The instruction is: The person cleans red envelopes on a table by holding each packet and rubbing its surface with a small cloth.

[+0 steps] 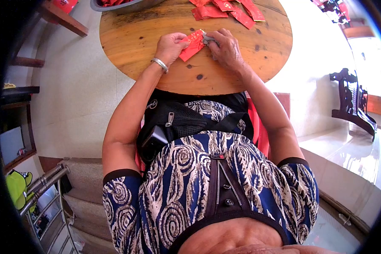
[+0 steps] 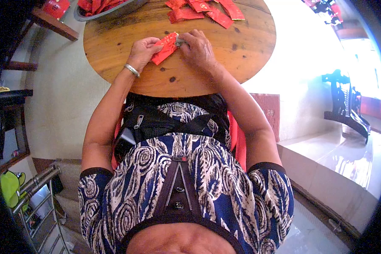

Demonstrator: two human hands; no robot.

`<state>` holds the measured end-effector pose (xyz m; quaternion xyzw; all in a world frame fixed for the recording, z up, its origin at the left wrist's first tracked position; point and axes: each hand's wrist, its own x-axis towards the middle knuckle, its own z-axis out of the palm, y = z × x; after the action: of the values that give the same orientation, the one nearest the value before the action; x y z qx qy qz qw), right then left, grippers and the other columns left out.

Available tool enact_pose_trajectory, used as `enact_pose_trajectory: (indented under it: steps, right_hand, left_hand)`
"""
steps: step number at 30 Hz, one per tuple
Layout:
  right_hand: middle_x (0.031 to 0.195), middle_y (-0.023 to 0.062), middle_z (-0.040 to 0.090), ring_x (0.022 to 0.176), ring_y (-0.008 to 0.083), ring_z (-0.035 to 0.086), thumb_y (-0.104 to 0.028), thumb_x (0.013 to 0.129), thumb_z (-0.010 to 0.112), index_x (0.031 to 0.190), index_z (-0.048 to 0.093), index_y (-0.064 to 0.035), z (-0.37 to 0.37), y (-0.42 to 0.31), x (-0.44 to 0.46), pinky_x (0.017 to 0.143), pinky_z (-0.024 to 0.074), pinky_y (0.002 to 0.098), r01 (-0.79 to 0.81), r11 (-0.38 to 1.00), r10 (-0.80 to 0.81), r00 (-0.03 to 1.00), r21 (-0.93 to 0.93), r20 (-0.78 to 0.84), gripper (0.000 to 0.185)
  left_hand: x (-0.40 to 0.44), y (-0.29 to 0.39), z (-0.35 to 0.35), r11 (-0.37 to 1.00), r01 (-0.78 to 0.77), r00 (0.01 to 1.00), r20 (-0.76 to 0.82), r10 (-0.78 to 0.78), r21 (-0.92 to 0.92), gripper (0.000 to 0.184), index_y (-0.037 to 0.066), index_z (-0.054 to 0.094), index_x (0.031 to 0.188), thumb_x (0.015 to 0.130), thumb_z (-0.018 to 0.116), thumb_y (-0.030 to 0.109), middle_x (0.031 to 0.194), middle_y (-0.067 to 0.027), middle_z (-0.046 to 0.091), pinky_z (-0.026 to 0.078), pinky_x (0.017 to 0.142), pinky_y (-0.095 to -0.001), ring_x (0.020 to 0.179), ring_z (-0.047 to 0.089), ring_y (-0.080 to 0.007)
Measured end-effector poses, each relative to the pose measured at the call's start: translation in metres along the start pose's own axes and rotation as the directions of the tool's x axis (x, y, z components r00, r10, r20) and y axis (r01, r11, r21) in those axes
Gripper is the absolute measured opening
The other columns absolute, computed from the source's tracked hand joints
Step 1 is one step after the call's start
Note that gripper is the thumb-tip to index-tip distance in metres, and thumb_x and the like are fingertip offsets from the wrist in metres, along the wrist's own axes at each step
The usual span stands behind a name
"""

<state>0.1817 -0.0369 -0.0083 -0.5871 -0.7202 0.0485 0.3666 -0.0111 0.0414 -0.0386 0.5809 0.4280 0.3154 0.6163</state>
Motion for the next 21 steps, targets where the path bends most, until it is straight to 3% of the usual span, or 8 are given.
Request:
enact_pose_trajectory:
  steps: [13, 17, 21]
  right_hand:
    - [0.088, 0.0122, 0.058, 0.091, 0.0329, 0.057, -0.01, 0.078, 0.062, 0.101, 0.068, -0.0118, -0.021, 0.013, 0.004, 0.082, 0.0486, 0.0421, 0.125, 0.986, -0.114, 0.988, -0.106, 0.106, 0.024]
    - [0.089, 0.0124, 0.058, 0.091, 0.0327, 0.056, -0.01, 0.077, 0.063, 0.101, 0.067, -0.0107, -0.021, 0.022, 0.004, 0.081, 0.0483, 0.0421, 0.103, 0.989, -0.094, 0.992, -0.105, 0.089, 0.025]
    - [0.091, 0.0121, 0.059, 0.091, 0.0323, 0.055, -0.01, 0.077, 0.064, 0.101, 0.067, -0.0091, -0.016, -0.003, 0.008, 0.079, 0.0481, 0.0417, 0.097, 0.995, -0.097, 0.995, 0.008, 0.003, 0.024]
  left_hand:
    - [0.001, -0.001, -0.003, 1.0, 0.002, 0.998, 0.056, -0.002, 0.002, 0.022, -0.003, 0.063, 0.107, 0.085, 0.066, 0.0, 0.092, -0.0058, 0.07, 0.053, 0.067, -0.0203, 0.075, 0.063, -0.007]
    - [-0.001, 0.002, -0.003, 1.0, -0.023, 0.998, 0.058, 0.022, 0.013, 0.021, -0.003, 0.063, 0.107, 0.086, 0.065, 0.0, 0.092, -0.0058, 0.07, 0.053, 0.066, -0.0202, 0.074, 0.064, -0.007]
    - [-0.001, 0.002, -0.003, 0.999, -0.03, 0.997, 0.067, 0.028, 0.03, 0.016, -0.002, 0.065, 0.102, 0.086, 0.065, 0.001, 0.088, -0.0036, 0.069, 0.051, 0.063, -0.0202, 0.071, 0.062, -0.0065]
